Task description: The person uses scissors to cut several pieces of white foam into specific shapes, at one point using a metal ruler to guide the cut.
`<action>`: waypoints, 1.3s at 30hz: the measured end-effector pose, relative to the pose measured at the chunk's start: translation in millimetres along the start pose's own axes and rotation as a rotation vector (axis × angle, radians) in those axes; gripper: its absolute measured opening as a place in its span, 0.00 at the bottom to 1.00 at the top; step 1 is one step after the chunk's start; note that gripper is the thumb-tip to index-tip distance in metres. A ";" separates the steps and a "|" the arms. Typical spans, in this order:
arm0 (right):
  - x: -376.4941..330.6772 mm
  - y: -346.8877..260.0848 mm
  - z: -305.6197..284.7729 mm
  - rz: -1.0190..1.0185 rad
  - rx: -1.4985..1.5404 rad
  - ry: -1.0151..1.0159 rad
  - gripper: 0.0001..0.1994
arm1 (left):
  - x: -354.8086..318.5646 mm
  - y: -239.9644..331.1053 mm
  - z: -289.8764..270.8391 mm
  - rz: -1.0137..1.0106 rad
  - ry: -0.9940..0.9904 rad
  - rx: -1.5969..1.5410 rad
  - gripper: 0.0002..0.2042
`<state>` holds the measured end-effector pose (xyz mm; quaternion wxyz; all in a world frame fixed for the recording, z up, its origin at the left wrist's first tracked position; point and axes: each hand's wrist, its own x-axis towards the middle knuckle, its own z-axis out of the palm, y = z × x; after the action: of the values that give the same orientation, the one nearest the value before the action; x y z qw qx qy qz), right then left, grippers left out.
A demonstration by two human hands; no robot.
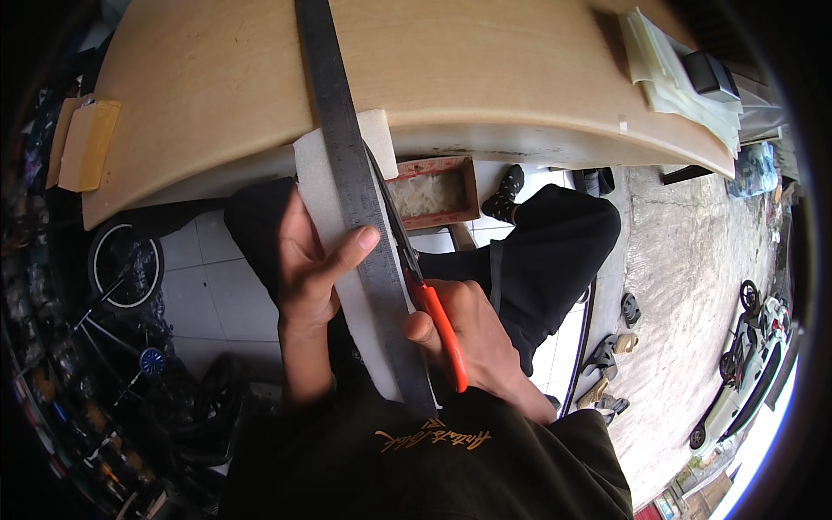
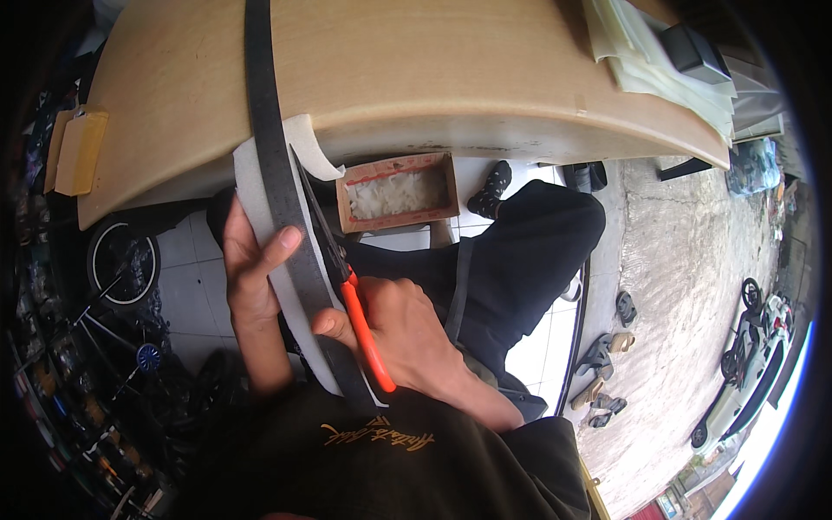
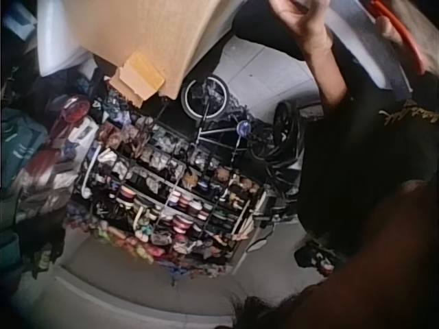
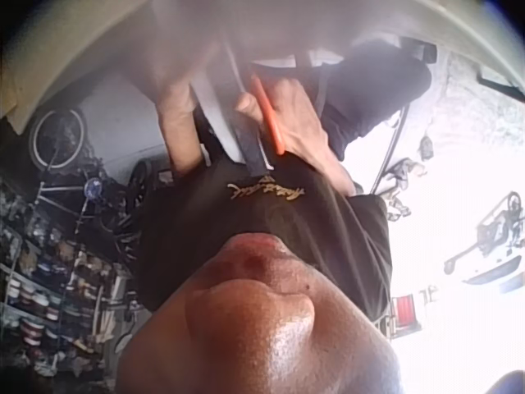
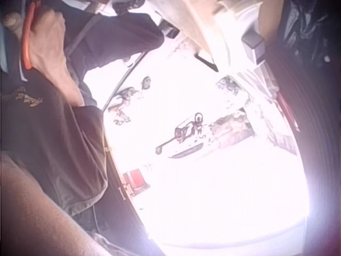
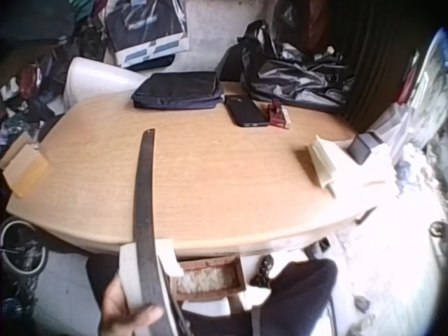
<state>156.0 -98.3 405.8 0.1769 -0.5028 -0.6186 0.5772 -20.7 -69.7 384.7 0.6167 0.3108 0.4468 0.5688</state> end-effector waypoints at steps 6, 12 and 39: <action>-3.5 4.3 3.5 0.017 -0.003 -0.005 0.46 | -1.9 -0.9 4.4 -0.005 -0.008 -0.036 0.33; -7.7 9.2 1.2 0.018 -0.017 -0.021 0.42 | -3.5 -4.7 3.2 -0.036 -0.024 -0.036 0.33; -16.7 9.0 1.5 0.016 -0.028 -0.006 0.46 | -4.4 0.0 5.6 -0.009 -0.020 -0.024 0.34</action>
<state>165.8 -114.4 403.4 0.1634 -0.5086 -0.6229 0.5715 -15.5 -73.3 387.9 0.6272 0.3070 0.4353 0.5682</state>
